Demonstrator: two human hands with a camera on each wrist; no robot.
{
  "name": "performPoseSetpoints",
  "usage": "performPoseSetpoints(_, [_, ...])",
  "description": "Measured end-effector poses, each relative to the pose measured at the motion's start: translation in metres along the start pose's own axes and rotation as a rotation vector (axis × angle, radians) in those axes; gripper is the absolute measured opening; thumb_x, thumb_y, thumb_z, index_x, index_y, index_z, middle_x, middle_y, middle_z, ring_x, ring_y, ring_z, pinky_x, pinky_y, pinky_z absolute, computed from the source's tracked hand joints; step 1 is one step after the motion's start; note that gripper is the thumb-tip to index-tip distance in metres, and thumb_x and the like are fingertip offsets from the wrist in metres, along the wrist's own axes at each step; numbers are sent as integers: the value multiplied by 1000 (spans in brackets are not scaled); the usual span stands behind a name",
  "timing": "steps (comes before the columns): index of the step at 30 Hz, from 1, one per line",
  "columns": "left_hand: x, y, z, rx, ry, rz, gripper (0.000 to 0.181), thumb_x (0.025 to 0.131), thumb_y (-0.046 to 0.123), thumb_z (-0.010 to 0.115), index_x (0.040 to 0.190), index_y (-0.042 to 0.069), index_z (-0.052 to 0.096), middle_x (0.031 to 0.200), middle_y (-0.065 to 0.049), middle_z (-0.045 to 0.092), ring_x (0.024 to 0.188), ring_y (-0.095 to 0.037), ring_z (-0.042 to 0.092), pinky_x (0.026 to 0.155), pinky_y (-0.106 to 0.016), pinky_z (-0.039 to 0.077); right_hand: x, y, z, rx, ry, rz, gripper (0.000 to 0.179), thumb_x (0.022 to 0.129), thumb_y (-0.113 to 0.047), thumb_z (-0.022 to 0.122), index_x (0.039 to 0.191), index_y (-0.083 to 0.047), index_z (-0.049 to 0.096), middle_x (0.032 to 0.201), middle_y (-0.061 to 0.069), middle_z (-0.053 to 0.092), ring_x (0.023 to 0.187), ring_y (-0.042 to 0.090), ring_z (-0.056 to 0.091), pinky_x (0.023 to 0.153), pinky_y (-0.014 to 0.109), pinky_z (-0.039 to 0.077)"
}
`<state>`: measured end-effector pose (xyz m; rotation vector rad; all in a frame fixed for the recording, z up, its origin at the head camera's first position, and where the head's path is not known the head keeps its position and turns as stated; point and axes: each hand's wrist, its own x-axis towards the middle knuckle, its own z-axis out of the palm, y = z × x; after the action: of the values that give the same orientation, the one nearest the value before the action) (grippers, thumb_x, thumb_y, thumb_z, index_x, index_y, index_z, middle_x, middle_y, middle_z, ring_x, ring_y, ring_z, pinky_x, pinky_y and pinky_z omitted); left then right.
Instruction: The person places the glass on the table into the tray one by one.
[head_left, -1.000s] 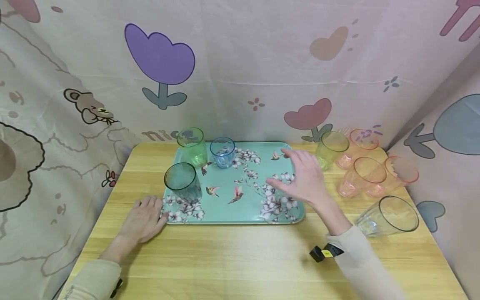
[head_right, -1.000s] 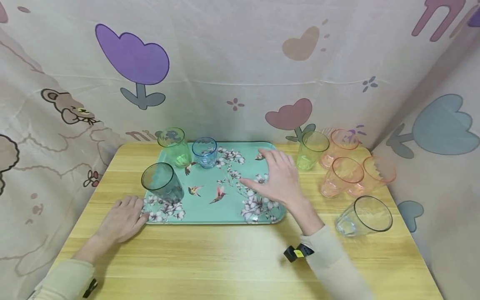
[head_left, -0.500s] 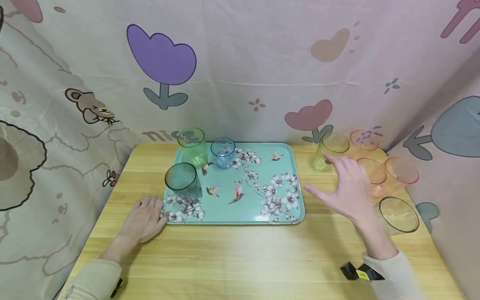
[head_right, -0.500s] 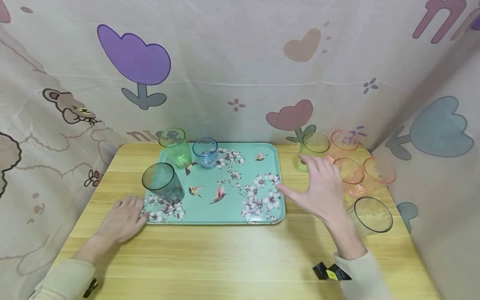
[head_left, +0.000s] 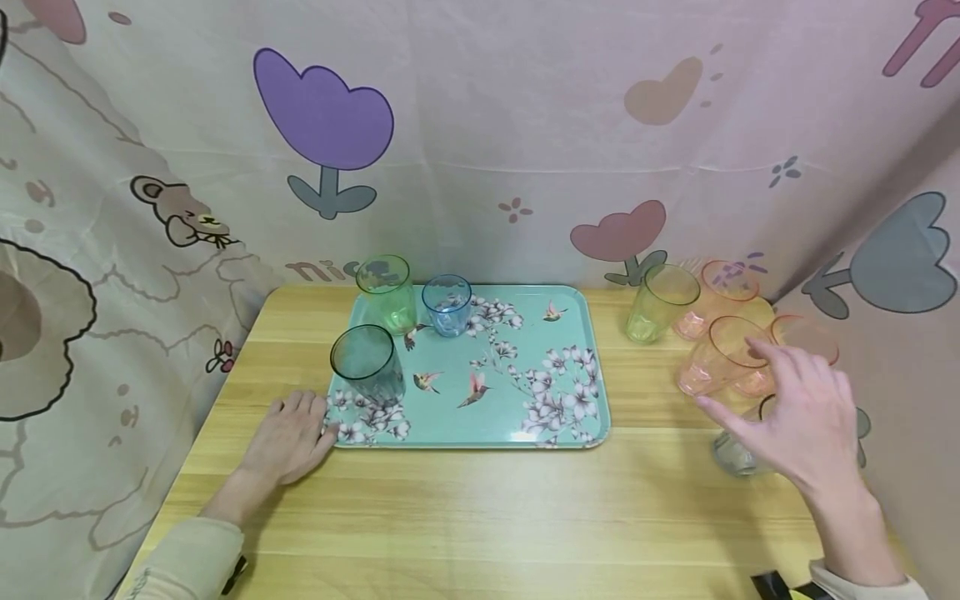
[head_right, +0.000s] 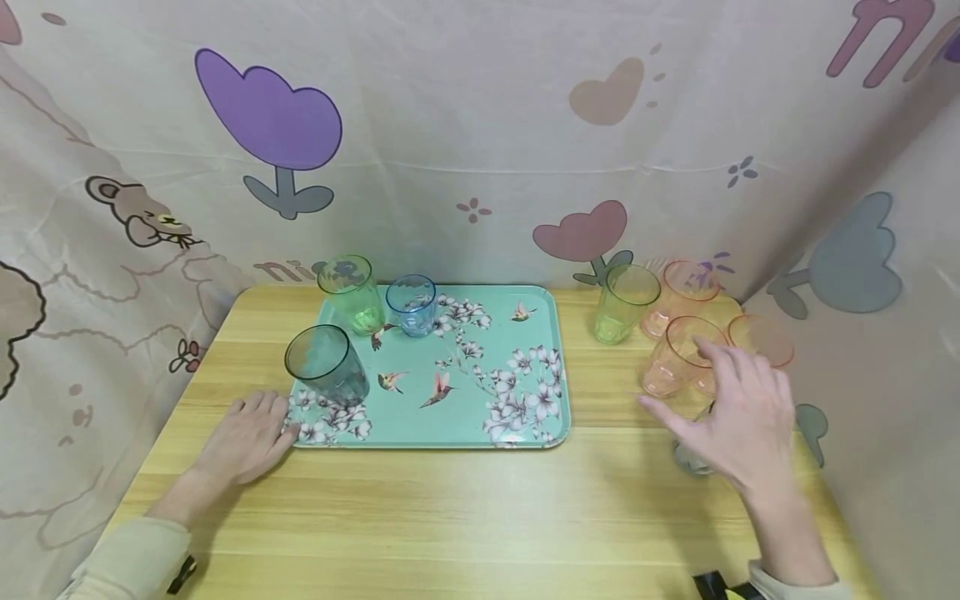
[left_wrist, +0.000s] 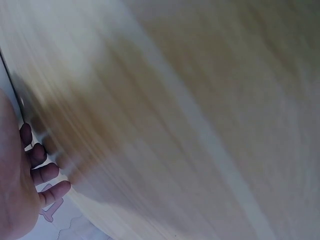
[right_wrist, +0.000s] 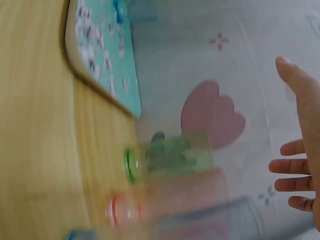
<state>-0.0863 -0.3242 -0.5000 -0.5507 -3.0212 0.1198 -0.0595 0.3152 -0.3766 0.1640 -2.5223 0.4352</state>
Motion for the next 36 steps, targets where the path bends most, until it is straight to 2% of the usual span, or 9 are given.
performPoseSetpoints(6, [0,-1,2,-8,4,-3,34,100,36,54,105,3,52,102,-18,60,97,-35,56,84,-54,46,-19,26,-11,-35,-26,76,100,57,-57,91,134,1,65,120,29,69,109,51,56,84,60,30])
performPoseSetpoints(12, [1,0,2,-17,7,-1,32,100,35,54,103,4,52,100,-17,60,95,-34,55,82,-53,46,-37,45,-16,-51,-63,183,101,58,-53,93,142,-6,62,125,27,68,114,49,55,86,58,28])
performPoseSetpoints(19, [1,1,1,-14,14,-2,32,99,35,55,103,4,52,100,-17,60,95,-34,55,83,-53,47,-53,61,-13,13,-4,236,94,62,-44,90,141,-4,62,125,26,67,115,51,53,91,53,29])
performPoseSetpoints(20, [1,1,1,-14,15,-3,32,99,35,55,103,4,52,100,-17,60,95,-34,55,83,-53,47,-56,63,-12,44,24,243,93,61,-43,90,141,-4,62,126,18,70,115,51,52,95,49,30])
performPoseSetpoints(22, [1,1,1,-16,12,-4,32,99,35,55,103,4,52,100,-17,60,96,-34,55,83,-53,46,-62,67,-7,116,88,258,93,61,-42,89,141,-3,63,127,-7,70,119,29,57,102,36,29])
performPoseSetpoints(24, [2,1,0,-16,10,-5,32,99,35,55,103,3,52,101,-17,60,96,-35,56,83,-53,47,-68,71,-2,184,150,256,94,60,-42,89,141,-3,62,126,-31,62,119,4,55,104,22,24])
performPoseSetpoints(27, [2,2,-1,-14,6,-5,32,99,36,54,103,4,52,101,-17,60,96,-34,55,83,-53,46,-74,75,4,263,204,244,96,59,-38,89,143,-3,61,125,-51,51,118,-23,39,102,11,22])
performPoseSetpoints(33, [1,2,0,-14,7,2,32,99,36,55,102,4,51,100,-17,59,94,-34,54,82,-53,47,-88,80,12,324,220,256,96,59,-26,89,147,-3,58,127,-48,54,116,-22,43,94,8,25])
performPoseSetpoints(36, [0,1,-1,-11,-2,1,32,100,36,55,102,4,51,99,-16,58,95,-33,54,82,-53,46,-95,83,16,289,189,309,94,60,-25,90,147,-6,59,127,-51,50,111,-23,41,90,8,25])
